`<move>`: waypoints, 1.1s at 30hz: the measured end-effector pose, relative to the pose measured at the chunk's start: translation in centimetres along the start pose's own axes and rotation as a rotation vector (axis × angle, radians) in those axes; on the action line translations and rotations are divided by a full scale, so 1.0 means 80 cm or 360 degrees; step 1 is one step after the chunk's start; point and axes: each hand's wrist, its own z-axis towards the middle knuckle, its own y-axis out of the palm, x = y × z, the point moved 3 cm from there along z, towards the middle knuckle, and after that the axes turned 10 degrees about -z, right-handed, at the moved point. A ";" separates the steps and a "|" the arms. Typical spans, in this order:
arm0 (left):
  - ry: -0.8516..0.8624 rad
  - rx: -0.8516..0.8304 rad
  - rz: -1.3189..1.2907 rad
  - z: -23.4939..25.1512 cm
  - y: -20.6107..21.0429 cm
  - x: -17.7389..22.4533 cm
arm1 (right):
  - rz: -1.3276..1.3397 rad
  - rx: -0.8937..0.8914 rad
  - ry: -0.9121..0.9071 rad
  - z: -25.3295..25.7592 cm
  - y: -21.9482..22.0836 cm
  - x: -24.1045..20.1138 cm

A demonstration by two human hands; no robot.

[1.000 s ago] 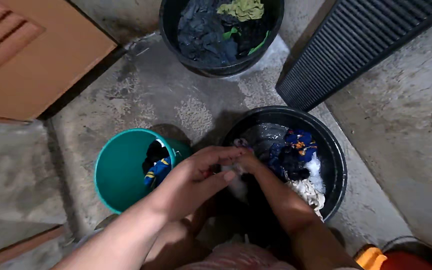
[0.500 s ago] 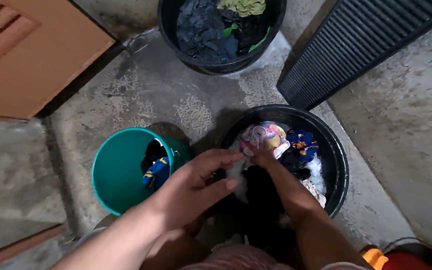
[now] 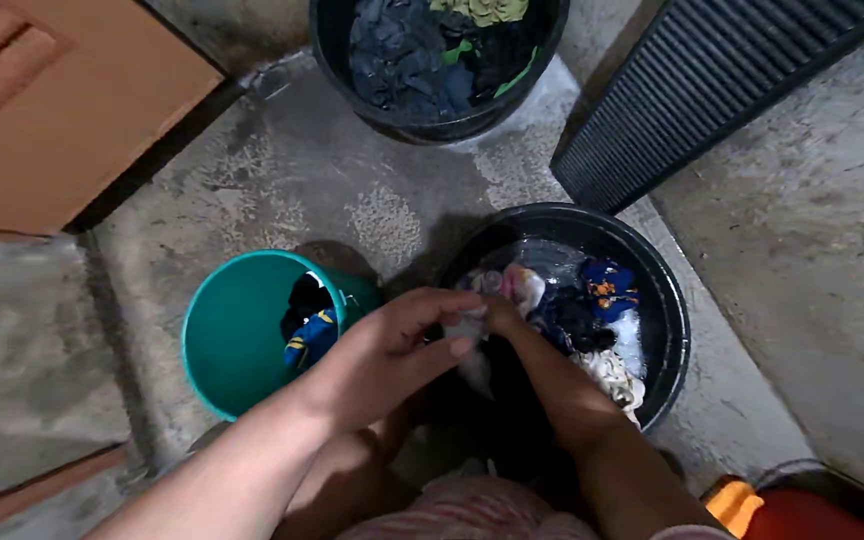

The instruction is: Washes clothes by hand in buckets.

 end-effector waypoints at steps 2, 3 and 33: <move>0.0015 0.0026 -0.0056 -0.003 0.000 0.003 | 0.0541 -0.0048 0.0087 -0.035 -0.019 -0.004; 0.0031 0.0027 -0.0097 -0.005 0.000 0.004 | 0.0760 -0.0036 0.0113 -0.059 -0.031 -0.002; 0.0204 -0.0142 -0.0133 -0.008 0.008 0.008 | -0.0493 0.0137 0.0329 0.025 -0.004 -0.016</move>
